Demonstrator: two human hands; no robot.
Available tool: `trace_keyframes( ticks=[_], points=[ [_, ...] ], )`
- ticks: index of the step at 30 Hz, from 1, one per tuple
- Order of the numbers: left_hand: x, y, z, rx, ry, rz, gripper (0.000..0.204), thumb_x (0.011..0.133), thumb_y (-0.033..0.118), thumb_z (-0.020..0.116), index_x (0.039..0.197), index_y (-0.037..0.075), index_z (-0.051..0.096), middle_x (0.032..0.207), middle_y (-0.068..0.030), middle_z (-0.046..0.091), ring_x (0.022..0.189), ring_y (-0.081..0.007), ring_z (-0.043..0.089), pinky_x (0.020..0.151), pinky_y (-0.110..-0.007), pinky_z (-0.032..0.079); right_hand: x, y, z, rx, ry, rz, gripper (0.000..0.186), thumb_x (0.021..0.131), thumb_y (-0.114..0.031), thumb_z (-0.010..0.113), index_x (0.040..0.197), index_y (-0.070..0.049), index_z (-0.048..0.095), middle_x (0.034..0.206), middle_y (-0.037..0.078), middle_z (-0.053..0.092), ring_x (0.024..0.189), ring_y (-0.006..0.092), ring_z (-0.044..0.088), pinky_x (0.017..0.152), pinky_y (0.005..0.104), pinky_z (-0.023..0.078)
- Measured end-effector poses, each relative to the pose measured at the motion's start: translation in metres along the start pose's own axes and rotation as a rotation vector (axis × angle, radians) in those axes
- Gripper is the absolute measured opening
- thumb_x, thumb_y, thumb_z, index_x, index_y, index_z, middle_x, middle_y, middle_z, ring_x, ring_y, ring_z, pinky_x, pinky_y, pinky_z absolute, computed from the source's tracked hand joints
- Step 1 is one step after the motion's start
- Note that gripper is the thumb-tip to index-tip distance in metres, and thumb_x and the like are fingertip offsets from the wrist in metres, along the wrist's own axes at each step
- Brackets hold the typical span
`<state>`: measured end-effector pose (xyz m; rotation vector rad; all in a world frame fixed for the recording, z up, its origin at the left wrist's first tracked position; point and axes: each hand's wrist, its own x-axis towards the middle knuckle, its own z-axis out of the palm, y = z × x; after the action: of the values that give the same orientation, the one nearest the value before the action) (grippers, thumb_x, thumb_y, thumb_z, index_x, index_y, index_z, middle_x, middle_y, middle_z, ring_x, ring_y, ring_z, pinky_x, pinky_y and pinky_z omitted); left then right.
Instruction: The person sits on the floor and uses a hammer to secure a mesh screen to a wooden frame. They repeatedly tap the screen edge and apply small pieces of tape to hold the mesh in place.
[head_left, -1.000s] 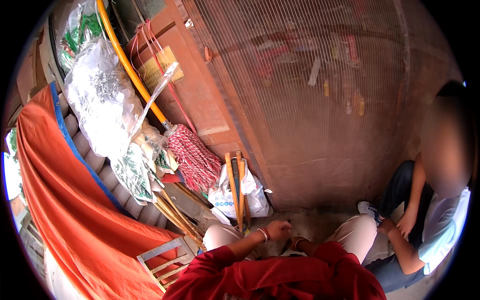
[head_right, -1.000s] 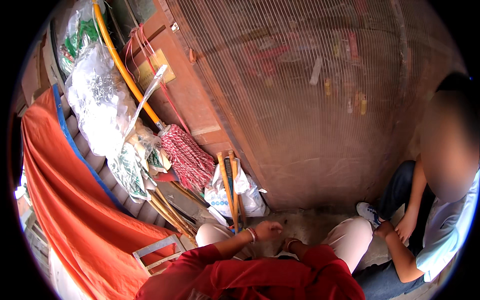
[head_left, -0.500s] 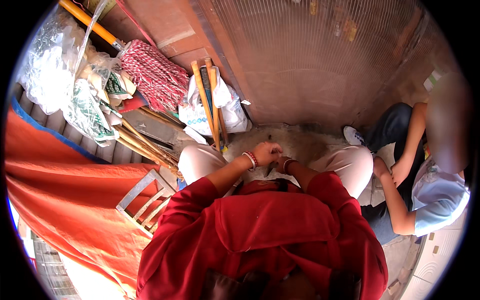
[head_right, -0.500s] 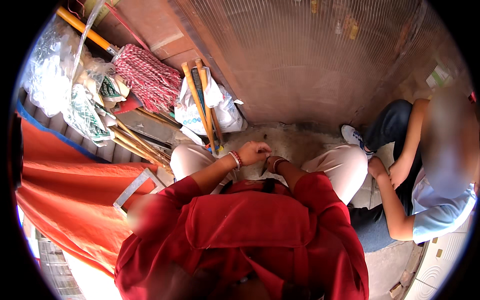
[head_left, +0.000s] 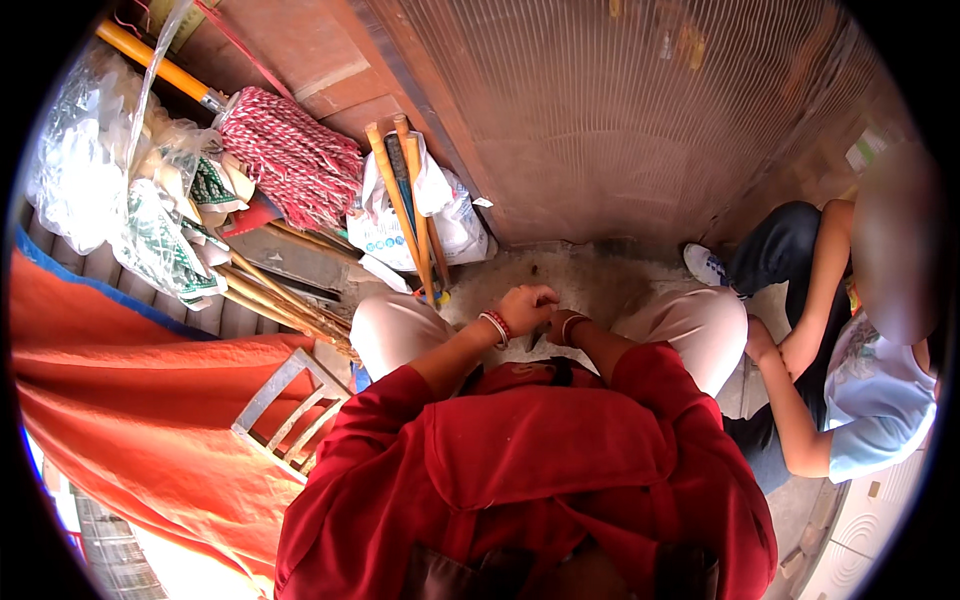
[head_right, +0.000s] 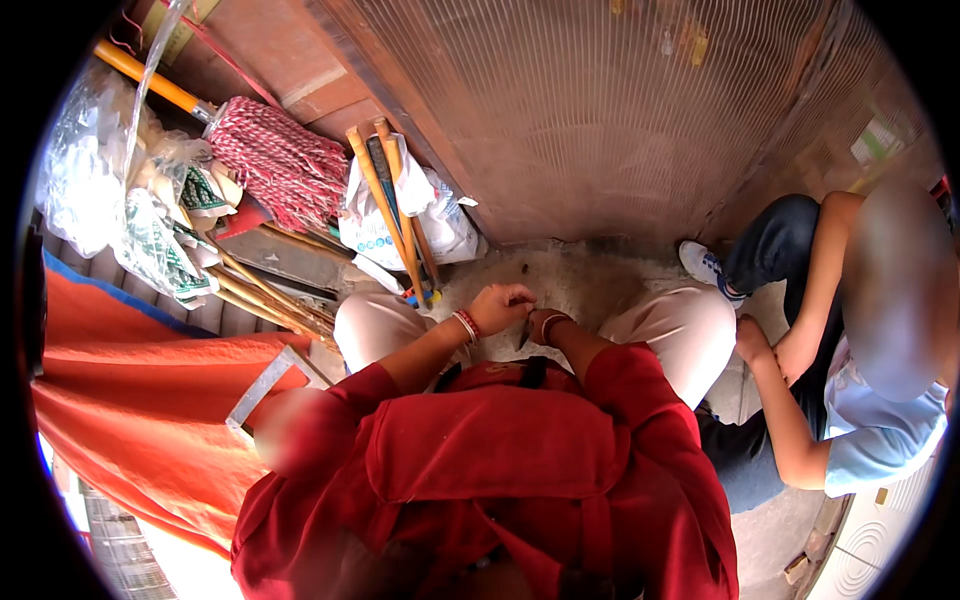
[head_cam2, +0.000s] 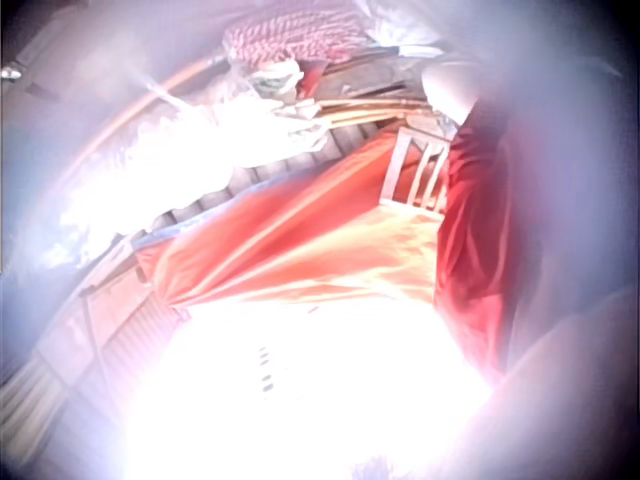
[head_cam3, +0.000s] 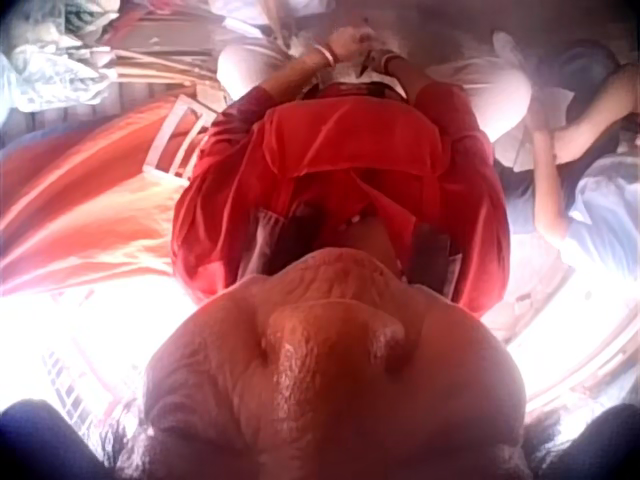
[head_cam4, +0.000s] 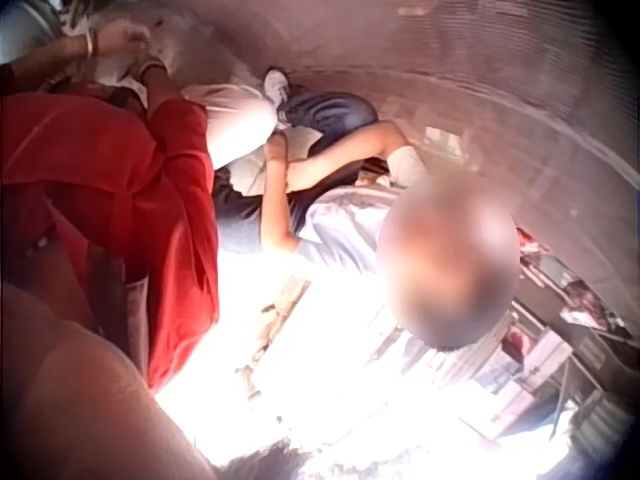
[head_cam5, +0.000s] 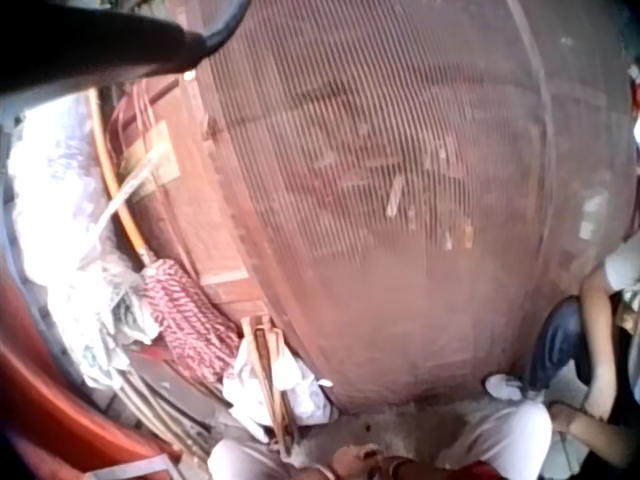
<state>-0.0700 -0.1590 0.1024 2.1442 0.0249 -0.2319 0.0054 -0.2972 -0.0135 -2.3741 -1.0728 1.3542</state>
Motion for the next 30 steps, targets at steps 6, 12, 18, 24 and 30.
trace_keyframes(
  ticks=[6, 12, 18, 24, 30],
  points=[
    [0.006, 0.004, 0.012, 0.006, 0.015, 0.049, 0.022, 0.079, 0.015, 0.063, 0.099, 0.006, 0.067, 0.088, -0.0168, 0.069, 0.082, -0.0296, 0.068, 0.073, -0.037, 0.054, 0.048, 0.033, 0.028, 0.03, 0.018, -0.034, 0.042, 0.077, -0.014, 0.057, 0.118, -0.003, 0.06, 0.116, 0.021, 0.062, 0.108, 0.0331, 0.059, 0.089, 0.0397, 0.048],
    [0.009, -0.003, 0.008, 0.089, 0.02, 0.035, 0.02, 0.086, 0.016, 0.064, 0.103, 0.007, 0.065, 0.092, -0.0119, 0.069, 0.086, -0.0226, 0.069, 0.075, -0.032, 0.053, 0.041, 0.019, 0.02, -0.021, 0.037, -0.061, 0.043, 0.08, -0.017, 0.052, 0.121, -0.003, 0.057, 0.119, 0.021, 0.06, 0.111, 0.0322, 0.057, 0.091, 0.037, 0.048],
    [0.022, 0.0, 0.033, 0.103, -0.116, 0.048, 0.022, 0.085, 0.018, 0.064, 0.104, 0.007, 0.065, 0.093, -0.0124, 0.069, 0.086, -0.0247, 0.068, 0.077, -0.034, 0.052, 0.074, 0.061, 0.055, -0.144, 0.083, -0.212, 0.038, 0.087, -0.02, 0.049, 0.122, -0.009, 0.057, 0.121, 0.015, 0.06, 0.109, 0.0302, 0.058, 0.09, 0.0364, 0.048],
    [0.027, -0.063, 0.037, 0.01, -0.079, -0.153, 0.024, 0.085, 0.019, 0.062, 0.104, 0.005, 0.067, 0.092, -0.0138, 0.069, 0.082, -0.0244, 0.067, 0.076, -0.034, 0.052, 0.041, 0.03, 0.023, -0.114, 0.264, -0.105, 0.033, 0.091, -0.024, 0.047, 0.114, -0.004, 0.061, 0.101, 0.02, 0.066, 0.092, 0.0346, 0.065, 0.077, 0.0413, 0.052],
    [0.032, -0.093, 0.037, -0.368, -0.06, -0.424, 0.022, 0.09, 0.017, 0.059, 0.107, 0.002, 0.064, 0.086, -0.0077, 0.069, 0.074, -0.0143, 0.068, 0.063, -0.027, 0.054, 0.047, 0.028, 0.007, -0.293, 0.326, -0.082, 0.029, 0.089, -0.026, 0.05, 0.094, -0.008, 0.072, 0.097, 0.016, 0.069, 0.09, 0.0302, 0.068, 0.079, 0.0407, 0.054]
  ],
)
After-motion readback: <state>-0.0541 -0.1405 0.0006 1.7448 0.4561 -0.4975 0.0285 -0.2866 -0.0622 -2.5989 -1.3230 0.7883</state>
